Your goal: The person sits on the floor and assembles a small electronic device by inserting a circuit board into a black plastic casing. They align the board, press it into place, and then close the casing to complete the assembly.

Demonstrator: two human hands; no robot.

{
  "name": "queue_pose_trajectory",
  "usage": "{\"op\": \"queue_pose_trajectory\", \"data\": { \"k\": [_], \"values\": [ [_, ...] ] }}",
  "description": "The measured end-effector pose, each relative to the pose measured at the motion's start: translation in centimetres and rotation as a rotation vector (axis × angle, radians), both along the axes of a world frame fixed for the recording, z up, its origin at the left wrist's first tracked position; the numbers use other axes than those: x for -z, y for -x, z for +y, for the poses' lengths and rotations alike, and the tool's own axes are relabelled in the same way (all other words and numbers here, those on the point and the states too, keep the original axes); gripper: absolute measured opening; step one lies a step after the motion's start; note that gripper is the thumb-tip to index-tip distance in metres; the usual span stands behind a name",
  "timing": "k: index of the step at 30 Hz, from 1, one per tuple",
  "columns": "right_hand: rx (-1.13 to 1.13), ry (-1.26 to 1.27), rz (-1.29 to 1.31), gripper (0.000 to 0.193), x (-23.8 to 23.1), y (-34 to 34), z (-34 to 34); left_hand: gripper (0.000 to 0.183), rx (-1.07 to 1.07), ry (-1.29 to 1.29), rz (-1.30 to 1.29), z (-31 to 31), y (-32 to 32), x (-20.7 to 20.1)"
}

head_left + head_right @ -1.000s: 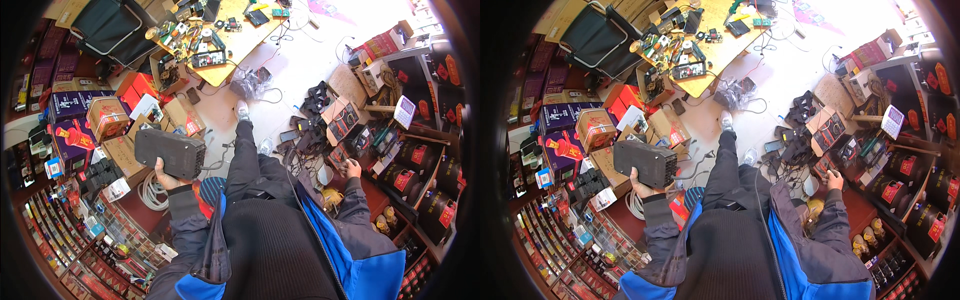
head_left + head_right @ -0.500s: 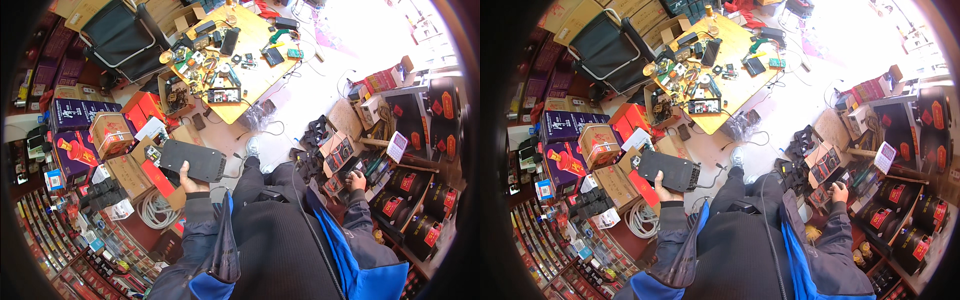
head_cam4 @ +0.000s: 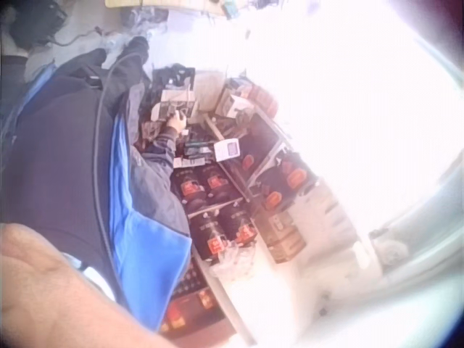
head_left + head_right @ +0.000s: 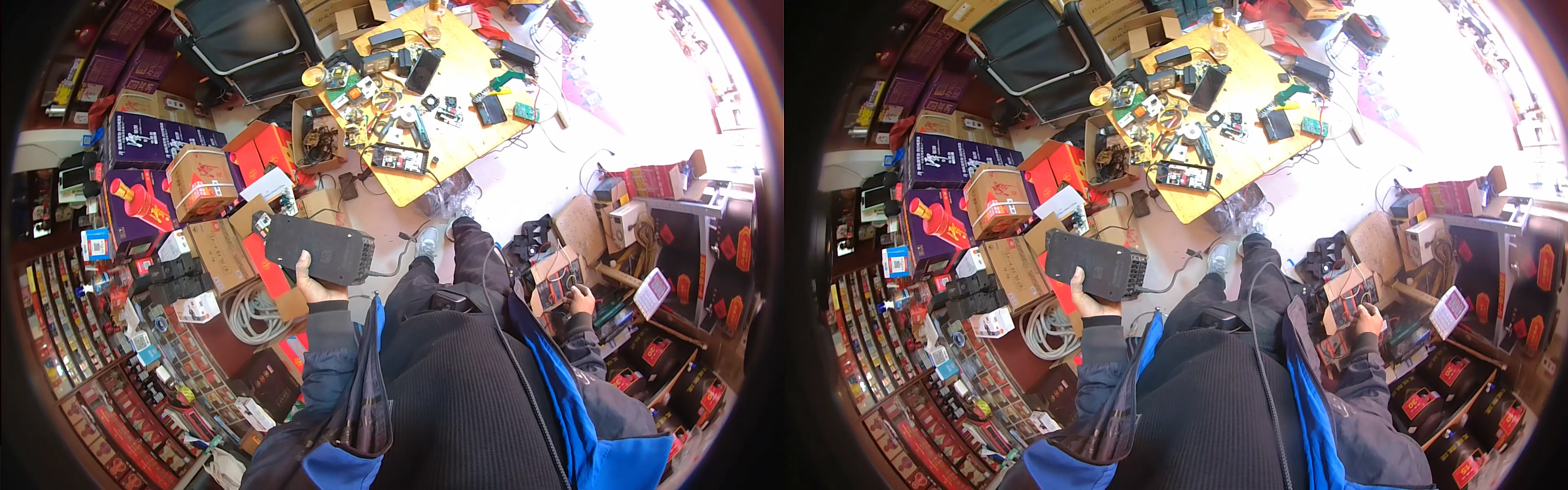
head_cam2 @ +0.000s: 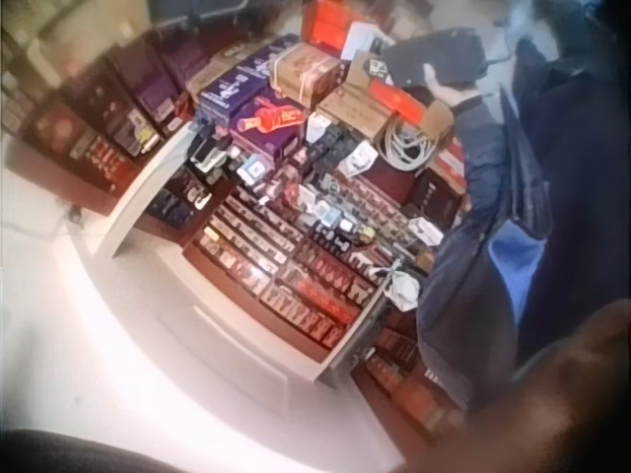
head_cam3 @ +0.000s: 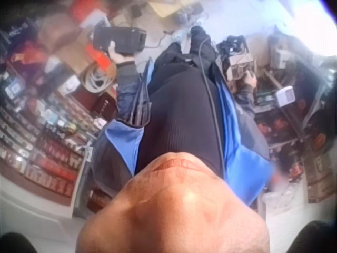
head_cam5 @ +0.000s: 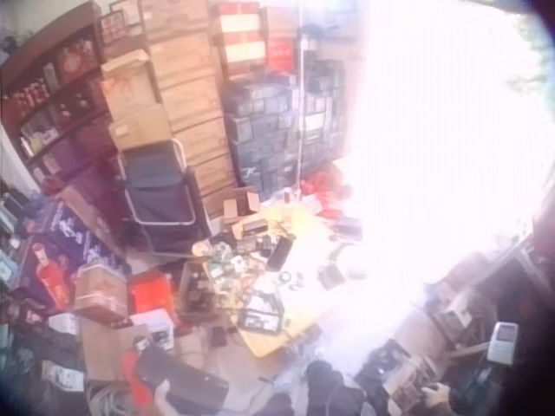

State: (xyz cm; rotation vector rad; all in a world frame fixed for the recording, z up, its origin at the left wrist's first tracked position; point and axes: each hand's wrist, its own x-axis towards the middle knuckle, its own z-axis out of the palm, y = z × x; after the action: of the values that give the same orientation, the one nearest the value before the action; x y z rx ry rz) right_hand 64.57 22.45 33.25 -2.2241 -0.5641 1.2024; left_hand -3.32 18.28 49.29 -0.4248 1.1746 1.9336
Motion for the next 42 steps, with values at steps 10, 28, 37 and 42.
{"op": "queue_pose_trajectory", "data": {
  "k": [10,28,37,42],
  "values": [
    [-0.155,-0.036,0.131,0.028,1.2,2.6,17.2,0.061,-0.022,0.063,0.153,3.9,-4.6,-2.0],
    [-0.158,-0.031,0.067,0.014,3.3,-1.3,22.6,0.059,0.003,0.194,0.11,9.9,-11.3,-2.4],
    [-0.088,-0.137,-0.066,0.017,0.5,-2.4,18.0,0.065,0.07,0.081,0.079,8.3,-10.7,-0.6],
    [-0.056,-0.121,-0.229,0.024,1.5,-3.7,11.8,0.071,0.241,0.027,0.015,6.0,-10.9,-0.5]
  ]
}}
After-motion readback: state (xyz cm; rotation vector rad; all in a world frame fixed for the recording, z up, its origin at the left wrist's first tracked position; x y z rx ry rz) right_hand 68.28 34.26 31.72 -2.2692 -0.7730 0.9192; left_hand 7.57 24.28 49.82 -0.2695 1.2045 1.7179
